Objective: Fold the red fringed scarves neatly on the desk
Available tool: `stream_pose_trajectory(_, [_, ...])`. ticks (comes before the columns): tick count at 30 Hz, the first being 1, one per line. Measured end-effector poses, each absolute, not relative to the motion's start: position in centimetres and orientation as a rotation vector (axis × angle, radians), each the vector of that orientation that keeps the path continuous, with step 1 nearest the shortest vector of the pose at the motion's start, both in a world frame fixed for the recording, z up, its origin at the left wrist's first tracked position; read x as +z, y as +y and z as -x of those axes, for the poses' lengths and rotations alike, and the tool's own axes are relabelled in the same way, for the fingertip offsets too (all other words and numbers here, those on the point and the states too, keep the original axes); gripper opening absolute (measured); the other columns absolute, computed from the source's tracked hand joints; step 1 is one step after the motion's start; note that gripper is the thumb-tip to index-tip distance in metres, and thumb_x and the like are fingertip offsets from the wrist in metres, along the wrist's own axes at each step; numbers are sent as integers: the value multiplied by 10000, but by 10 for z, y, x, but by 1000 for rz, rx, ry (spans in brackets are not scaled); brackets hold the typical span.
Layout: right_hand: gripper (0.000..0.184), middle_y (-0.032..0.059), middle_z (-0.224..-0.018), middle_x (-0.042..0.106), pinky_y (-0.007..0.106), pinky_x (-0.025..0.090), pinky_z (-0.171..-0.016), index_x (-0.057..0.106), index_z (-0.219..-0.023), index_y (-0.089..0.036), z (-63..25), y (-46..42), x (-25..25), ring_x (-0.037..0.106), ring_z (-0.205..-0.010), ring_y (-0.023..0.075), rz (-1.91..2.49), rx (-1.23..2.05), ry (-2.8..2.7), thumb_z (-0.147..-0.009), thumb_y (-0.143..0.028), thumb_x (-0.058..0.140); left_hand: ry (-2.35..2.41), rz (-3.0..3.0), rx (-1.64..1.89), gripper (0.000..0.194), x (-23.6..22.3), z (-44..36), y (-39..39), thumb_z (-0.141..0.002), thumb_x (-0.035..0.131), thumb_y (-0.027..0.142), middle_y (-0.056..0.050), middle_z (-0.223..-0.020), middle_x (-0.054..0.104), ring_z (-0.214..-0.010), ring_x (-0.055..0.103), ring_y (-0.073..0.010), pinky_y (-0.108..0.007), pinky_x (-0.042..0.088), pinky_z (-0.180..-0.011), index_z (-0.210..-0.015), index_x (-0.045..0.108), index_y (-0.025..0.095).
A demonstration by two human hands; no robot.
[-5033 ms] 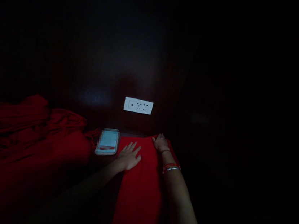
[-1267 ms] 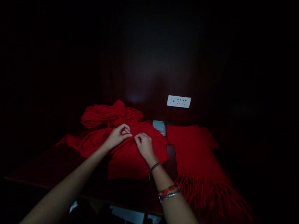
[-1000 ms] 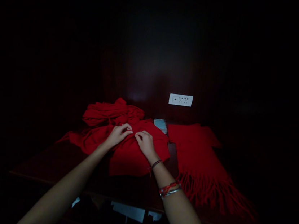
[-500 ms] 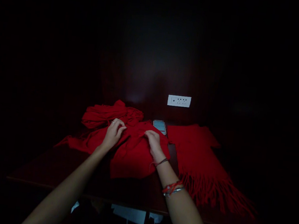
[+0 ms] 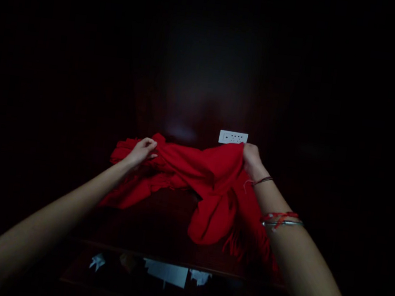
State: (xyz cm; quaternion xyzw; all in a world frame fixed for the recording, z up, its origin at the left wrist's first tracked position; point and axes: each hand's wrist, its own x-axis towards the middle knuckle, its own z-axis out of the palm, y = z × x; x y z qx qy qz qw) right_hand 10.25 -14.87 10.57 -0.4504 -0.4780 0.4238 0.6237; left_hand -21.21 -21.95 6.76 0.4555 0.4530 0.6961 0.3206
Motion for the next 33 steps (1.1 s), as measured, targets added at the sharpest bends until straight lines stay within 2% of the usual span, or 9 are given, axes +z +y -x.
stream_pose_trajectory(5, [97,75,-699,573,306,385,-776,563,-635,-133,-80,-178,69,527,-823,204,1351,767,-1623,-593,-47,548,1216,-985,1631,187,45,185,-222,-772,445,126,51,-558,430,-490,449,-42,-212,455,-567,-601,373,154])
stream_pose_trajectory(9, [428,113,-1101,490,313,328,-888,497,-1084,-147,-55,-188,80,450,-1023,198,1093,341,-2264,-670,-232,560,1069,-1023,1551,175,64,163,-228,-774,472,181,38,-586,476,-542,496,-40,-188,442,-627,-623,389,152])
stream_pose_trajectory(11, [490,98,-1184,430,310,308,-910,450,-1146,-177,-43,-189,95,401,-1081,186,884,381,-2340,-678,-277,556,941,-1135,1492,156,81,151,-232,-747,516,217,40,-594,486,-546,497,-41,-172,432,-613,-649,413,151])
stream_pose_trajectory(13, [385,73,-1160,455,307,305,-905,526,-1047,-189,-33,-188,110,404,-1073,180,713,517,-2399,-675,-286,548,841,-1276,1450,162,97,141,-236,-712,556,249,53,-581,473,-519,476,-35,-147,408,-561,-671,433,151])
stream_pose_trajectory(16, [204,42,-892,568,298,372,-788,587,-756,-151,-27,-187,123,504,-867,164,575,760,-2471,-668,-324,527,839,-1433,1476,176,109,134,-242,-685,572,283,72,-543,435,-450,413,-25,-118,329,-447,-684,451,155])
stream_pose_trajectory(18, [229,4,-682,544,273,394,-657,540,-654,-141,-28,-187,127,500,-675,129,621,854,-2421,-663,-368,512,876,-1447,1515,169,110,134,-246,-691,555,291,76,-529,422,-422,380,-27,-123,288,-410,-687,450,159])
stream_pose_trajectory(21, [255,-34,-566,465,234,359,-543,479,-634,-148,-34,-186,129,428,-543,91,736,839,-2220,-674,-400,478,951,-1356,1559,169,104,134,-254,-705,534,290,72,-546,436,-447,400,-37,-135,312,-437,-676,429,160])
stream_pose_trajectory(29, [174,-1,-652,532,232,341,-567,486,-686,-169,-58,-191,179,463,-604,115,826,96,-2061,-734,-332,450,895,-1741,1123,374,88,114,-274,-626,613,363,-33,-845,605,-774,543,-147,-261,414,-721,-905,532,127])
stream_pose_trajectory(33, [163,47,-680,557,271,345,-599,515,-710,-166,-105,-190,232,470,-628,145,1015,-300,-1899,-752,-311,454,1180,-1968,998,320,97,145,-259,-696,502,364,-50,-848,627,-762,561,-174,-269,423,-677,-877,587,114])
